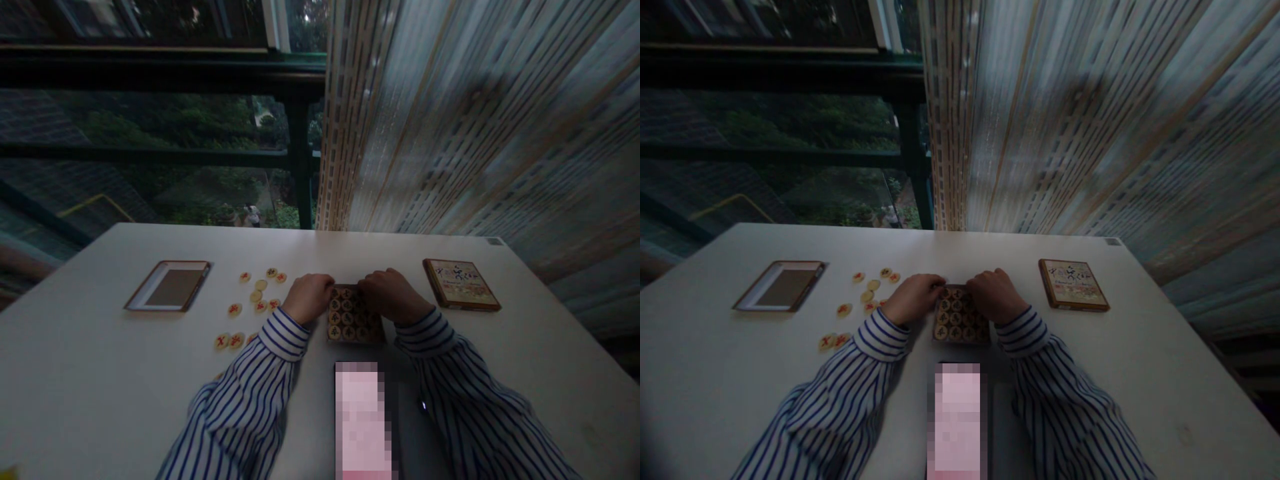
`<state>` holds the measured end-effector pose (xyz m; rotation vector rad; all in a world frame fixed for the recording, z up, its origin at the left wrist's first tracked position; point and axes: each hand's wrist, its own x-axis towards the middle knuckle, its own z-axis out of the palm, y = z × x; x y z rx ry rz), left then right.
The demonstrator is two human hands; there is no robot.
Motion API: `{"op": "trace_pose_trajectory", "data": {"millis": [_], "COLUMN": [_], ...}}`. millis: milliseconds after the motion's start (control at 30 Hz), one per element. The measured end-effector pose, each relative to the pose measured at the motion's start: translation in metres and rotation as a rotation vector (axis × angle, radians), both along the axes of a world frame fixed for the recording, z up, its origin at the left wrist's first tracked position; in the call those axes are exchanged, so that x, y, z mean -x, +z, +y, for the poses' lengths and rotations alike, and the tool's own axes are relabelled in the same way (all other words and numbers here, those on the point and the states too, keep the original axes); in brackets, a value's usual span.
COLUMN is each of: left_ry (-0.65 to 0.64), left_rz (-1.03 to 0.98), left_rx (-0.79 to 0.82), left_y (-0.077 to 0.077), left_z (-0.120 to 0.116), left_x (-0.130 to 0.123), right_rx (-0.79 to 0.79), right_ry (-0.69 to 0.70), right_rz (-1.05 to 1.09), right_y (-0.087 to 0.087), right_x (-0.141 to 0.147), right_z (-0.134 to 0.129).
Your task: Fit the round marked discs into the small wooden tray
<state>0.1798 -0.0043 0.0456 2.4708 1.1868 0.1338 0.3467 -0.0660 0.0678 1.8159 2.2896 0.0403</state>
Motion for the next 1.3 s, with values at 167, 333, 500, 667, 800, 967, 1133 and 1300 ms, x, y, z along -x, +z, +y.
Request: {"op": "trace_pose_trajectory", "data": {"millis": [167, 333, 500, 667, 800, 967, 1133, 1300], "left_ry": [0.019, 0.02, 0.002, -0.007, -0.006, -0.016, -0.014, -0.014], "left_rz": [0.01, 0.004, -0.009, -0.006, -0.002, 0.006, 0.013, 0.012], "left_rx": [0.019, 0.021, -0.003, -0.006, -0.004, -0.013, -0.009, -0.018], "left_y": [0.0027, 0.0014, -0.0002, 0.0005, 0.0003, -0.0011, 0.0001, 0.0001], "left_z": [-0.0012, -0.0002, -0.0001, -0.0003, 0.0001, 0.0006, 0.0003, 0.0004], "left_x": [-0.0009, -0.0011, 0.0, 0.0005, 0.0003, 0.0, 0.0, 0.0004], "right_rx": [0.015, 0.006, 0.001, 0.002, -0.012, -0.015, 0.001, -0.014], "right_ry": [-0.006, 0.0, 0.008, 0.014, 0.025, 0.024, 0.017, 0.035], "right_rz": [-0.008, 0.004, 0.009, 0.013, 0.031, 0.015, 0.016, 0.018], "right_y": [0.0001, -0.0021, -0.0027, -0.0026, -0.0037, -0.0044, -0.003, -0.0032], "right_x": [0.0017, 0.0019, 0.0014, 0.0007, 0.0001, 0.0004, 0.0011, 0.0008], "right_z": [0.0006, 0.0009, 0.0011, 0.0008, 0.0005, 0.0013, 0.0016, 0.0014]}}
